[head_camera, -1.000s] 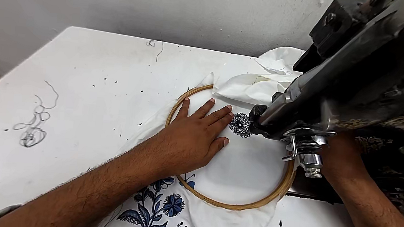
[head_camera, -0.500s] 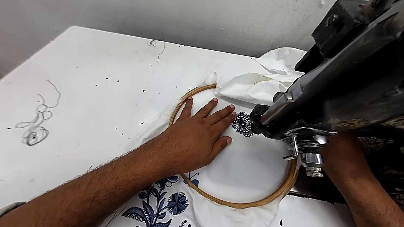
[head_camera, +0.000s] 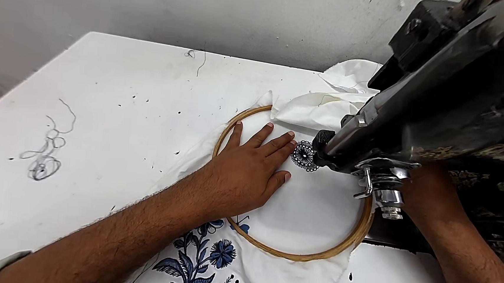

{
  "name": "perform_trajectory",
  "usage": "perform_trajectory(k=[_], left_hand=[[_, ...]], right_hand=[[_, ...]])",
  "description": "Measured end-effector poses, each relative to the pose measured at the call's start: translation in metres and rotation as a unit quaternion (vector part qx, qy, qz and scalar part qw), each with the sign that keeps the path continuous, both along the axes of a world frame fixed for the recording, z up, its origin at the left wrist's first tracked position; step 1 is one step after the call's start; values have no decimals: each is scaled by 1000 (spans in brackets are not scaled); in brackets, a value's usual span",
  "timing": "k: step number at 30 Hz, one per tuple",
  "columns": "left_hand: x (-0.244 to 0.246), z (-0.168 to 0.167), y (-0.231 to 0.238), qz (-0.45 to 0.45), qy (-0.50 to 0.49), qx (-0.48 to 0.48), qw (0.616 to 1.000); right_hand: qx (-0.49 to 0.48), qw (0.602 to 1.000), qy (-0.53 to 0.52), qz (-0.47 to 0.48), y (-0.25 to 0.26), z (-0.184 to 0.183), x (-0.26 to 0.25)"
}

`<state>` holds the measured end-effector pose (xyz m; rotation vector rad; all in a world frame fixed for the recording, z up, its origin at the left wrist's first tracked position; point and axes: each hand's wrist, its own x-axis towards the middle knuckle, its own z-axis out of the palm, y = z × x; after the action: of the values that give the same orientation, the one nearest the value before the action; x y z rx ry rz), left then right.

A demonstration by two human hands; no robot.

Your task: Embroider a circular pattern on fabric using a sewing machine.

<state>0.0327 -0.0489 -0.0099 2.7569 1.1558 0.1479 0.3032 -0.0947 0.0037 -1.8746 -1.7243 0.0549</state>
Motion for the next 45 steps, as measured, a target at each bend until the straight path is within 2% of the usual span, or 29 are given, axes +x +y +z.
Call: perform_trajectory(k=[6,23,30,35,41,45], left_hand=[[-5,6,-1,4,8,-10,1000],[4,-2,-1,-2,-7,3,1000],[-1,1,0,-3,-2,1,1000],[5,-3,0,1,-8,7,1000],[1,0,0,-2,-1,-2,1000],[3,-2,1,2,-9,3,1000]], right_hand=[[0,999,47,-13,-1,-3,-5],[26,998,-59,24,3,3,4],[10,1000,-6,-12,-2,3,-4],[18,999,-43,14,1,4,2],[6,1000,-13,-7,1,1,-1],[17,999,-40,2,1,2,1]])
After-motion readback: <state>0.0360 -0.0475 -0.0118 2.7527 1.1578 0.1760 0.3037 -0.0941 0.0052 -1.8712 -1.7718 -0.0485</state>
